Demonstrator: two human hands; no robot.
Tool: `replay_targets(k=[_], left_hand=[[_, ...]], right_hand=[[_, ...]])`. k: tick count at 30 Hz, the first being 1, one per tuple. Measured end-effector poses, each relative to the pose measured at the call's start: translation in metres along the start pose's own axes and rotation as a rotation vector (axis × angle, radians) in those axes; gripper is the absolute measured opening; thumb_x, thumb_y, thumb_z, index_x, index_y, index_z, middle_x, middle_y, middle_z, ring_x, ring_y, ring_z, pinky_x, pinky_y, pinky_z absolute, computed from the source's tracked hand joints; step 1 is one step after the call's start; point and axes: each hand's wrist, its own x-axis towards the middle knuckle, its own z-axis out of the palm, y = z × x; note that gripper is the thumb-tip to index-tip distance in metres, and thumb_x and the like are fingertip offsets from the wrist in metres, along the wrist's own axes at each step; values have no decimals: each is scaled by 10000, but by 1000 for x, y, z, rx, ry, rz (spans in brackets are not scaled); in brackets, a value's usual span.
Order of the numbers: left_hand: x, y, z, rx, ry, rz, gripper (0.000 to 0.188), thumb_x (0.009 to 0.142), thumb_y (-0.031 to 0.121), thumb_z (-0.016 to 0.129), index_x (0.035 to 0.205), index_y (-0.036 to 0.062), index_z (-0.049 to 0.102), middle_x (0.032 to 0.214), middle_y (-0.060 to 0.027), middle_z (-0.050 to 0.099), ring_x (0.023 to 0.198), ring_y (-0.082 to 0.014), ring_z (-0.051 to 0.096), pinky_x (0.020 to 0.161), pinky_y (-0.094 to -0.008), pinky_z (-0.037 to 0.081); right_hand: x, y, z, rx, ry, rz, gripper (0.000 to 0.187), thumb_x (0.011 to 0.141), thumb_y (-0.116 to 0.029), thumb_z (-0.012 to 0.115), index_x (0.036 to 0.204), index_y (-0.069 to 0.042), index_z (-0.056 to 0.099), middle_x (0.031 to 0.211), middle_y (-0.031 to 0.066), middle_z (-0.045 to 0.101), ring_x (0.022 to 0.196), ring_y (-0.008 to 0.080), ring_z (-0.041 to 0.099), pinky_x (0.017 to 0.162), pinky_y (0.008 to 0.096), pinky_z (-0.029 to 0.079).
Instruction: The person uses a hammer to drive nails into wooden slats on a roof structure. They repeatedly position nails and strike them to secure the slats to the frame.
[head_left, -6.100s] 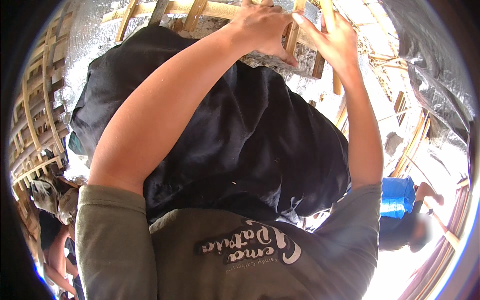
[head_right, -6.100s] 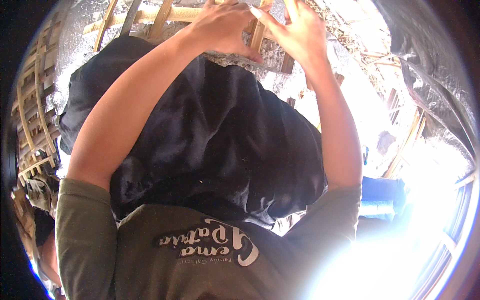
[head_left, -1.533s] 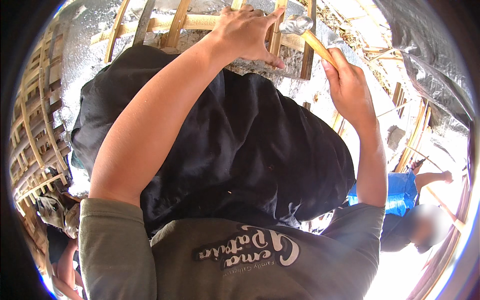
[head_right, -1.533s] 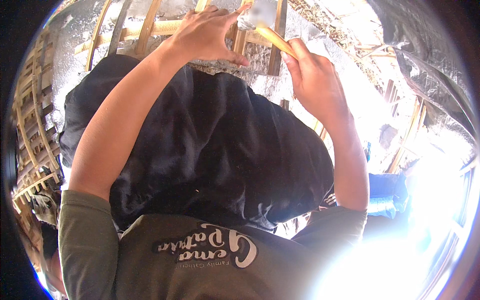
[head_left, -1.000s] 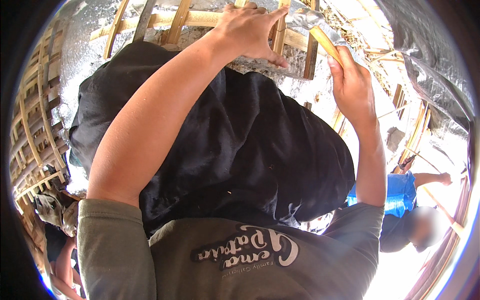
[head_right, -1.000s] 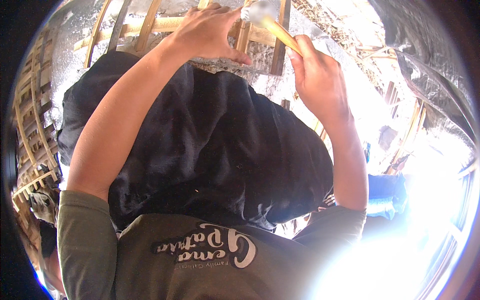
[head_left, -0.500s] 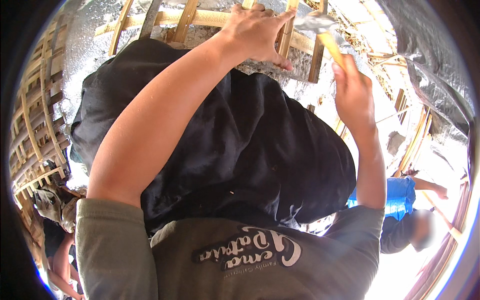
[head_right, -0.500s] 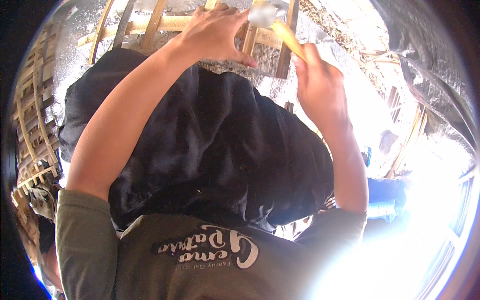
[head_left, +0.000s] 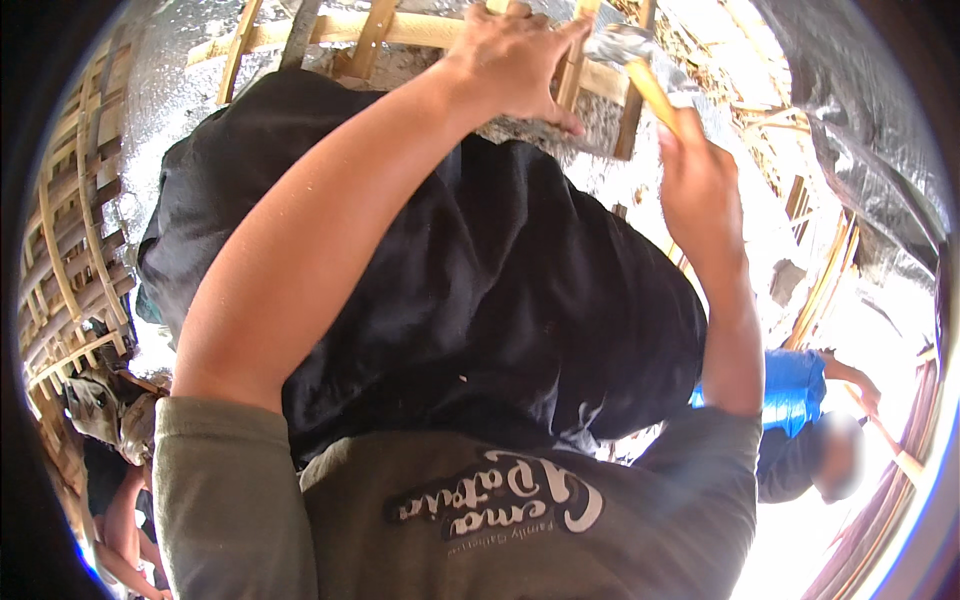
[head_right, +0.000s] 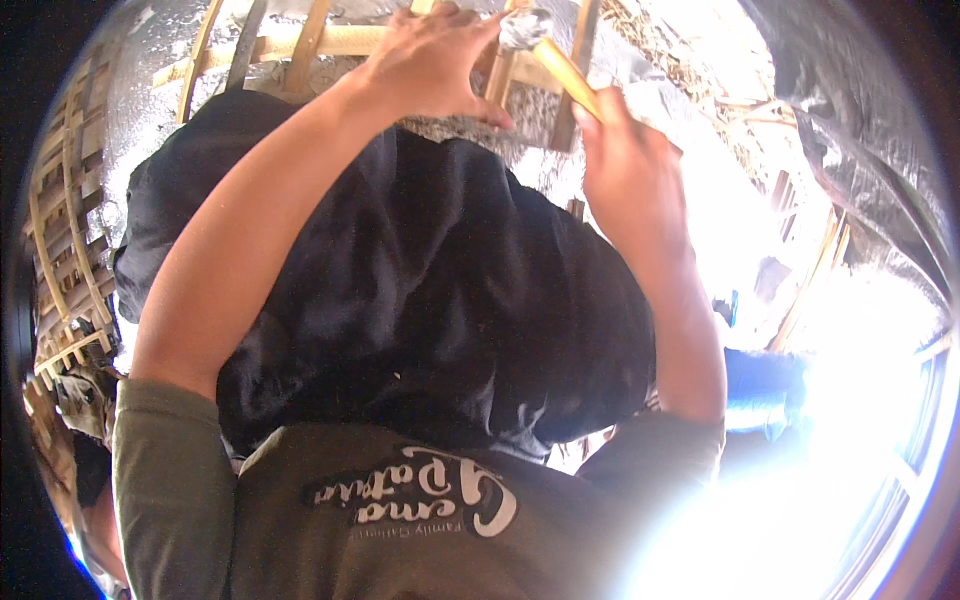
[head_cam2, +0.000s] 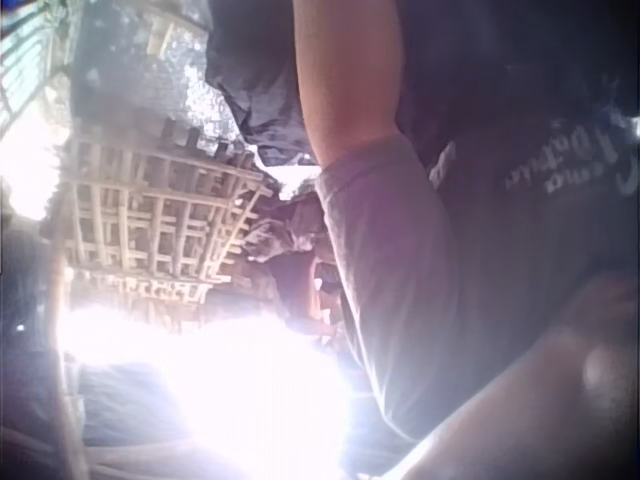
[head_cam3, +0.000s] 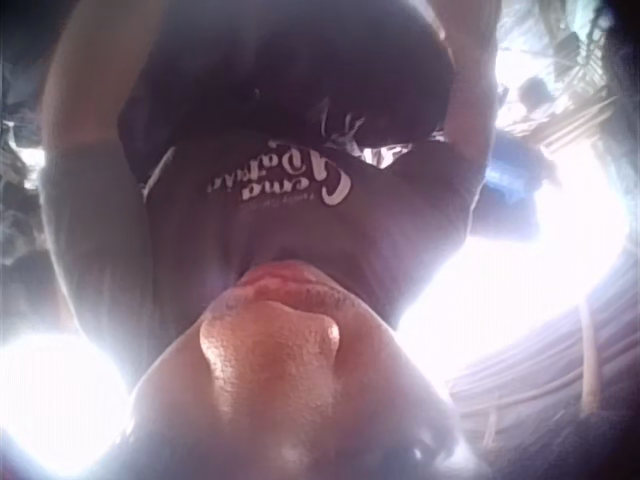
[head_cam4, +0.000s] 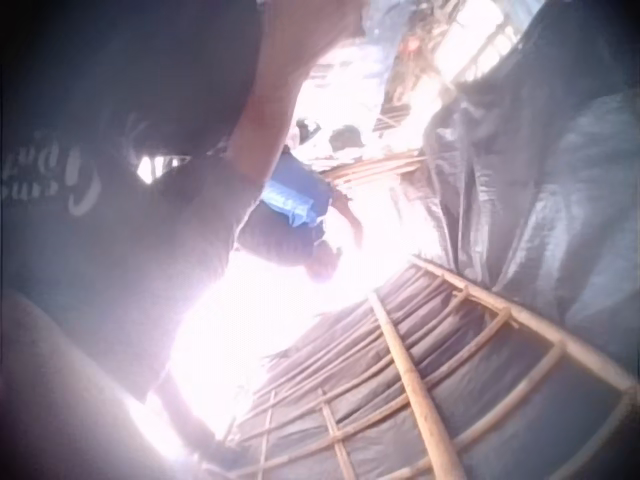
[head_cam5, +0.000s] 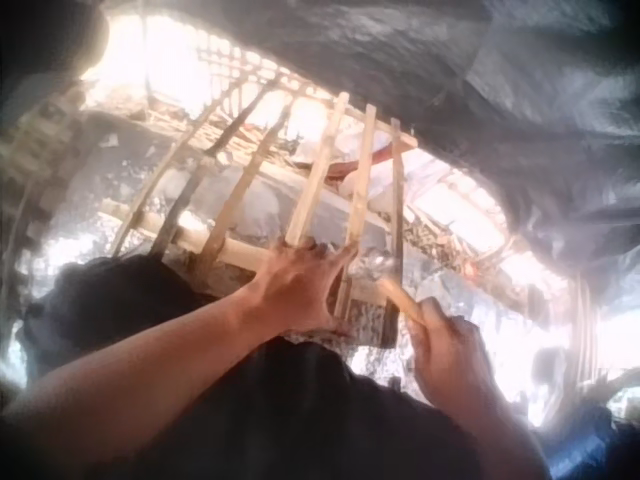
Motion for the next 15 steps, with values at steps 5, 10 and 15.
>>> replay_targets(k=[5,10,15], left_hand=[[4,-14,19,65,94,43,1220,616,709,841,1560,112,349,1273,-146,655,1240,-321,566,1047,-576,402],[-1,5,-12,21,-85,-32,1245,612,712,840,1561,82,337,1285,-171,651,1286,-341,548,1103,-569,365],[-2,-7,1,-28,9,9,1251,635,728,817,1565,58,317,1350,-190,626,1336,-357,515,1133,-579,342]], right_hand=[[-3,-22,-12,93,95,-42,181,1040,-228,561,1022,-58,503,683,203,638,629,427,656,570,523,488],[-6,-13,-4,43,110,-50,156,1041,-204,547,1036,-54,503,671,201,638,648,435,669,551,517,498],[-7,-14,15,-99,-20,-31,172,1039,-195,542,1042,-29,497,667,219,627,662,456,662,572,532,501]])
